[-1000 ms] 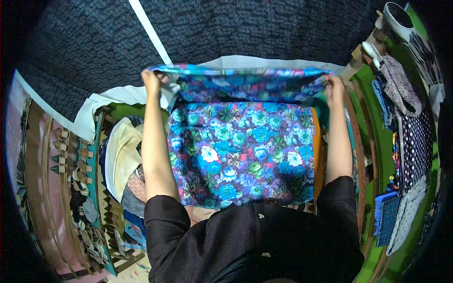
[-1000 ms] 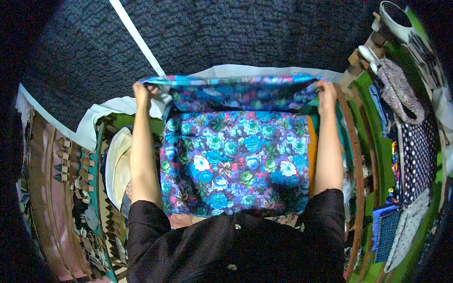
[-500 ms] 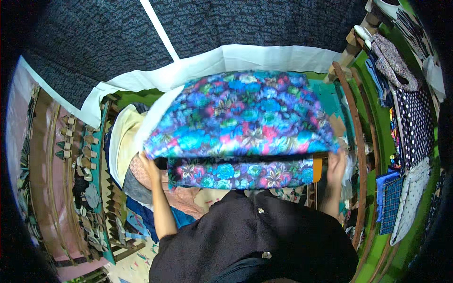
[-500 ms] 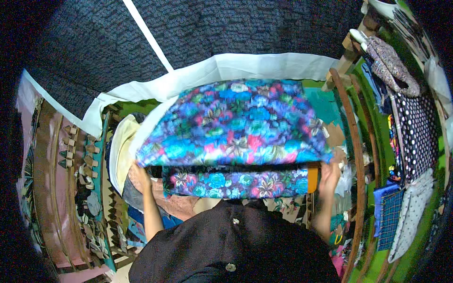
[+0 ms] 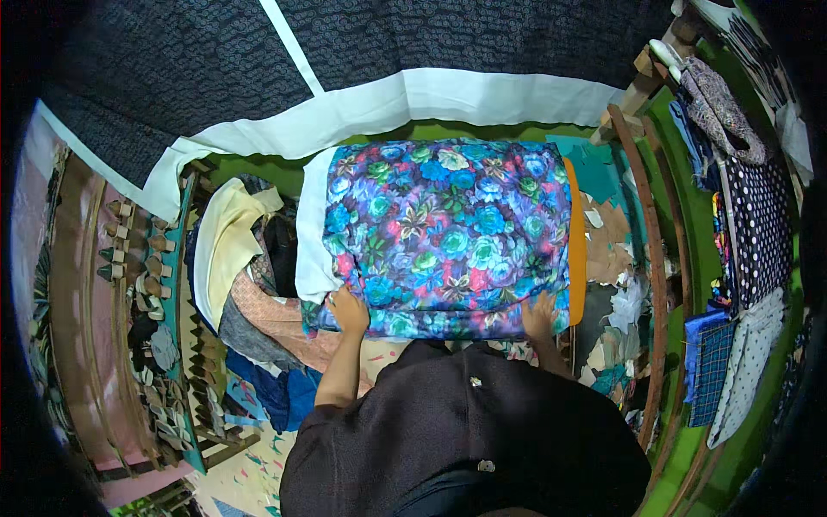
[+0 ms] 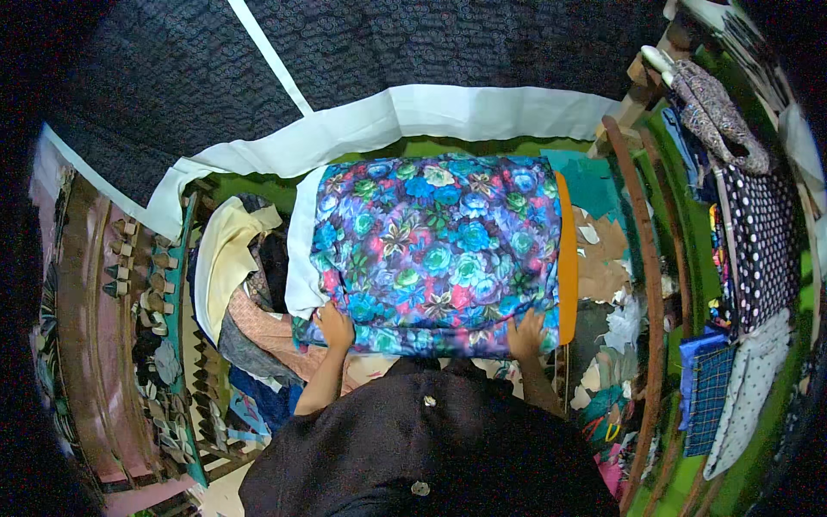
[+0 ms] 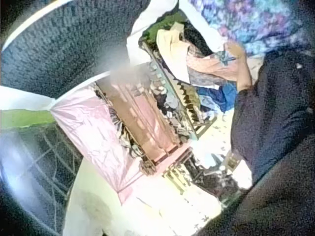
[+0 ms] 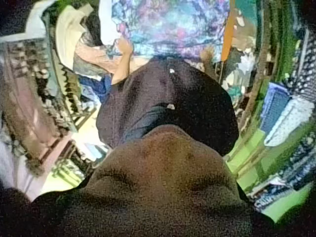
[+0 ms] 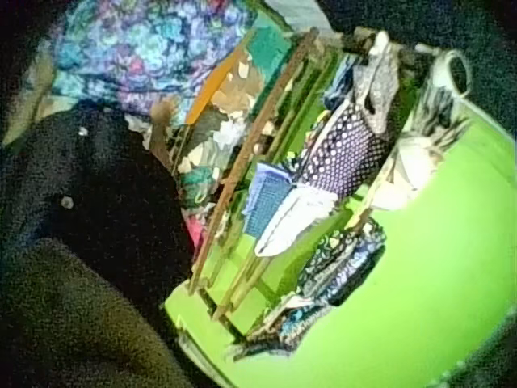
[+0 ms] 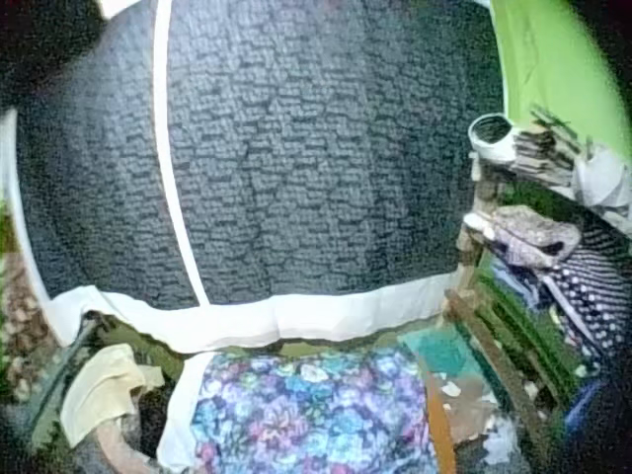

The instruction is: Folding pieces of floral and patterned fabric on a table.

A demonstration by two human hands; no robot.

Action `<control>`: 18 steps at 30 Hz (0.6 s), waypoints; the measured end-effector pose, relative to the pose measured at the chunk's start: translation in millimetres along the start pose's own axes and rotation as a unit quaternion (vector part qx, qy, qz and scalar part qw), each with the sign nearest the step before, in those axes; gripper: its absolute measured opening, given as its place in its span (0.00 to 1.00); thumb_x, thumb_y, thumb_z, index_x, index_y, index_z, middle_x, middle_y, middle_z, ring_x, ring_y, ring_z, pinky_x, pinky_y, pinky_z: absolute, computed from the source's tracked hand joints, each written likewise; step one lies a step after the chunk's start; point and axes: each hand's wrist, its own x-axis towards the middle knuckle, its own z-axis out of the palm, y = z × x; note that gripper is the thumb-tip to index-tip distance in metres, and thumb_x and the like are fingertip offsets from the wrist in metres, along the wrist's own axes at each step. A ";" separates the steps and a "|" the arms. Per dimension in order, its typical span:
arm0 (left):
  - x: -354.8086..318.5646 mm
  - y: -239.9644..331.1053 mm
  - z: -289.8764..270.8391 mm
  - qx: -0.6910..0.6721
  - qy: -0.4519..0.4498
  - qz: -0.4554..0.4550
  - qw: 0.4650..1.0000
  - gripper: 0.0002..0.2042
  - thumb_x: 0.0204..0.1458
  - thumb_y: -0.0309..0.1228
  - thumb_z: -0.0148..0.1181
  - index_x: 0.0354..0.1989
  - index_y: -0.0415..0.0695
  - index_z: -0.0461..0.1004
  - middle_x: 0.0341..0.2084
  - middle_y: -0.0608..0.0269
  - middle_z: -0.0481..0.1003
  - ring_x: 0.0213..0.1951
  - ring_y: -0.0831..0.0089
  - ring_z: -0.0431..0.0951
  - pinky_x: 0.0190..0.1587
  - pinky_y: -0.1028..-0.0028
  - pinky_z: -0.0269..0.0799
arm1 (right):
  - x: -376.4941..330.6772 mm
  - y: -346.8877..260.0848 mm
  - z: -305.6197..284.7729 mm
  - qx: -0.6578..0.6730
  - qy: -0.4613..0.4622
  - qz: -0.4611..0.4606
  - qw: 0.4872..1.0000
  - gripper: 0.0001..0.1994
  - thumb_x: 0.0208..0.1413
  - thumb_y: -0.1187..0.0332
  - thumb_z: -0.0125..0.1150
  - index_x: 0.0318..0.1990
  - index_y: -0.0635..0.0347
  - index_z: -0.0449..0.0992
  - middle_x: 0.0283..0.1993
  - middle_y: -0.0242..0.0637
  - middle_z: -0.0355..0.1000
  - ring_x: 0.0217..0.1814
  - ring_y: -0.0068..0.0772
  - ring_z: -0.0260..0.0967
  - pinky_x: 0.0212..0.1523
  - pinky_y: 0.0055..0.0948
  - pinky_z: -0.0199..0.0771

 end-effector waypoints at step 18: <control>191.2 52.2 34.0 -0.126 0.066 -0.051 0.989 0.13 0.47 0.31 0.41 0.40 0.39 0.59 0.35 0.49 0.67 0.42 0.55 0.65 0.49 0.51 0.52 | 188.9 -61.4 -52.5 0.191 0.112 -0.026 0.975 0.30 0.48 0.59 0.51 0.56 0.64 0.52 0.57 0.47 0.52 0.62 0.41 0.45 0.59 0.42 0.39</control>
